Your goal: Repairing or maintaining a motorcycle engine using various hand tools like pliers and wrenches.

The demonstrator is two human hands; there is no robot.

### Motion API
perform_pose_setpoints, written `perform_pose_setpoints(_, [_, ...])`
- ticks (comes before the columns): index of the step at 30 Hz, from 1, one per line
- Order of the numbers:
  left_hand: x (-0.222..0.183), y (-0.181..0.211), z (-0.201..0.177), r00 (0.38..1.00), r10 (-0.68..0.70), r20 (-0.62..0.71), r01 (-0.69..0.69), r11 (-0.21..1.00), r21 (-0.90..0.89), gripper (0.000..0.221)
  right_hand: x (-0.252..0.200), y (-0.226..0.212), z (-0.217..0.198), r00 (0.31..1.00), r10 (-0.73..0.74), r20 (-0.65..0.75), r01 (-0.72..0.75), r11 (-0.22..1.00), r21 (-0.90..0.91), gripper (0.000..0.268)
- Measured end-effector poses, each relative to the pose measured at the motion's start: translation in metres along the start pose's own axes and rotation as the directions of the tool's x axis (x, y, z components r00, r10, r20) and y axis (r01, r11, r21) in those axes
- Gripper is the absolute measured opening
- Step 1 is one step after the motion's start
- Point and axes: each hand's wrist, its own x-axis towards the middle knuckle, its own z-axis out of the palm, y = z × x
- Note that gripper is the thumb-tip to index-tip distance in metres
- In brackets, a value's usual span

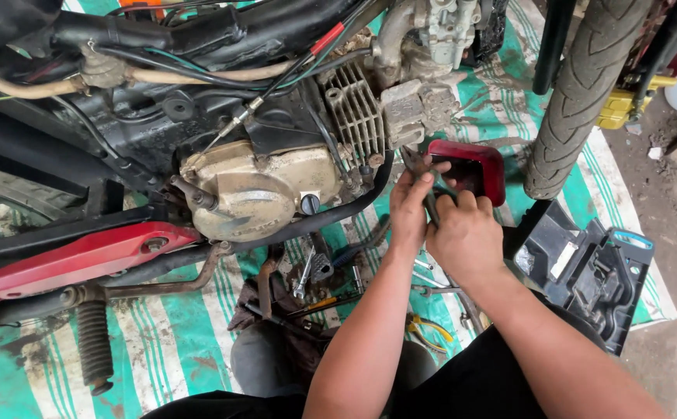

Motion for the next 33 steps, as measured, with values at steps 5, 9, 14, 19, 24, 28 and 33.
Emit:
perform_pose_setpoints(5, [0.015, 0.008, -0.018, 0.994, -0.031, 0.101, 0.042, 0.993, -0.109, 0.050, 0.005, -0.029, -0.007, 0.997, 0.025, -0.072, -0.033, 0.993, -0.109, 0.026])
perform_pose_setpoints(9, [0.022, 0.017, -0.023, 0.987, -0.058, 0.152, 0.075, 0.992, -0.105, 0.050, 0.006, -0.038, -0.008, 0.992, 0.032, -0.124, -0.046, 0.993, -0.106, 0.027])
perform_pose_setpoints(14, [0.023, 0.026, -0.027, 0.982, -0.081, 0.170, 0.095, 0.993, -0.075, 0.049, 0.005, -0.045, -0.002, 0.988, 0.022, -0.155, -0.042, 0.991, -0.126, 0.030])
perform_pose_setpoints(19, [0.024, 0.028, -0.031, 0.980, -0.090, 0.178, 0.103, 0.992, -0.069, 0.048, 0.014, -0.065, -0.036, 0.974, 0.024, -0.225, -0.058, 0.988, -0.145, 0.033])
perform_pose_setpoints(24, [0.029, 0.040, -0.035, 0.979, -0.100, 0.180, 0.053, 0.968, 0.246, 0.050, 0.018, -0.073, -0.015, 0.985, 0.163, -0.065, -0.163, 0.987, -0.008, 0.082])
perform_pose_setpoints(28, [0.019, 0.053, -0.015, 0.982, -0.122, 0.146, 0.086, 0.970, 0.227, 0.052, 0.018, -0.078, -0.002, 0.979, 0.199, -0.045, -0.203, 0.971, -0.122, 0.074])
perform_pose_setpoints(33, [0.005, 0.107, 0.026, 0.965, -0.239, 0.105, 0.181, 0.904, 0.387, 0.054, 0.021, -0.073, 0.009, 0.973, 0.218, 0.071, -0.214, 0.975, -0.064, 0.057])
